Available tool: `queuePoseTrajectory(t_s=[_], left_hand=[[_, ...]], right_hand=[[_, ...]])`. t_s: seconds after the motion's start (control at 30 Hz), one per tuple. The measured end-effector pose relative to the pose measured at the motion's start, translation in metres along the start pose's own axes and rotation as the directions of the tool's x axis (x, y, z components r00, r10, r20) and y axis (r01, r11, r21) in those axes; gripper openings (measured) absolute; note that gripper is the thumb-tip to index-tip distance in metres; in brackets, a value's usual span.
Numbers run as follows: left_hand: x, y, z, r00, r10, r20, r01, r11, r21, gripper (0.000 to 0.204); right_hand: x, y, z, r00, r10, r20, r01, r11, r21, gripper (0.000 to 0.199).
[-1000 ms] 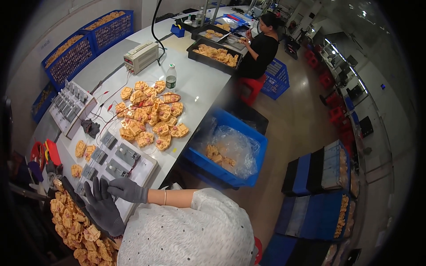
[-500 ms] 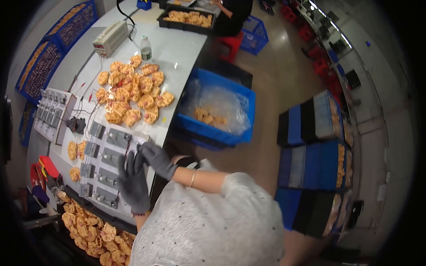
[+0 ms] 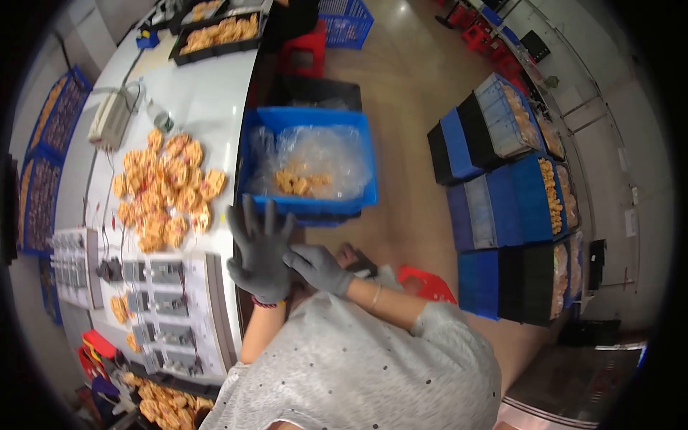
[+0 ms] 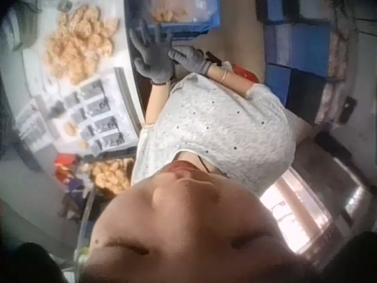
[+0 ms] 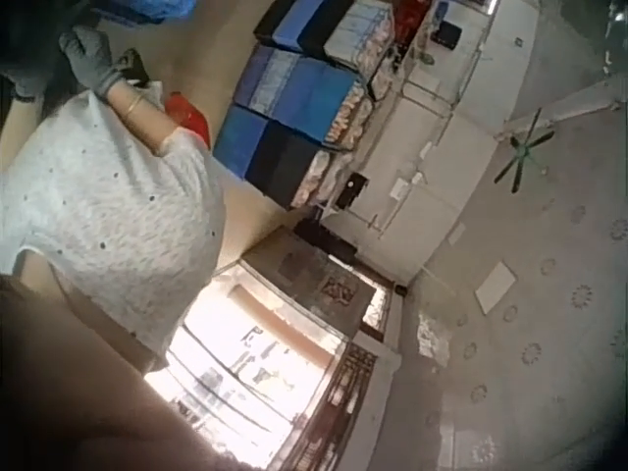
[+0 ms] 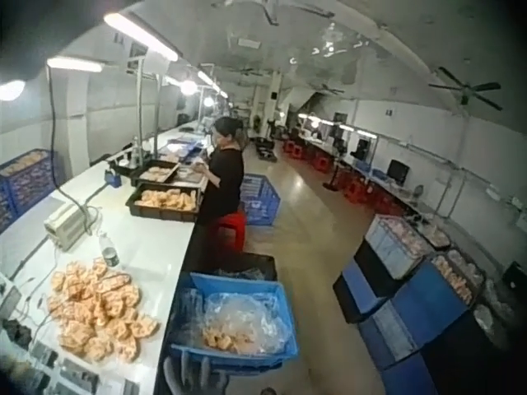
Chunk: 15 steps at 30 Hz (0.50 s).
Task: The person tests electronic components by connecting them to a power supply and a test jig with cables and test probes.
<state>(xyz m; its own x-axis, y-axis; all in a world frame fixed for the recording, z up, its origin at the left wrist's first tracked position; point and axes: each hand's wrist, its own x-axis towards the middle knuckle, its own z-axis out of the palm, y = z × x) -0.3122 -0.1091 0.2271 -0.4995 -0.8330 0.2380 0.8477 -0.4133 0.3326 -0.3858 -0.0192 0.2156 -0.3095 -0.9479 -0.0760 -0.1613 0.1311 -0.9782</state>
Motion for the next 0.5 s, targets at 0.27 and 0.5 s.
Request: queuePoseTrajectory(t_s=[0.27,0.5], left_hand=[[0.039,-0.230,0.059,0.968,-0.132,0.213,0.092,0.978,0.185,0.079],[0.080,-0.450,0.132,0.881,-0.410,0.236,0.428,0.904,-0.027,0.074]], right_hand=[[-0.059,0.076,-0.194,0.948,-0.044,-0.314,0.050,0.999,0.013,0.027],[-0.105,0.095,-0.406,0.888,-0.066,-0.455,-0.015,0.985,-0.173,0.034]])
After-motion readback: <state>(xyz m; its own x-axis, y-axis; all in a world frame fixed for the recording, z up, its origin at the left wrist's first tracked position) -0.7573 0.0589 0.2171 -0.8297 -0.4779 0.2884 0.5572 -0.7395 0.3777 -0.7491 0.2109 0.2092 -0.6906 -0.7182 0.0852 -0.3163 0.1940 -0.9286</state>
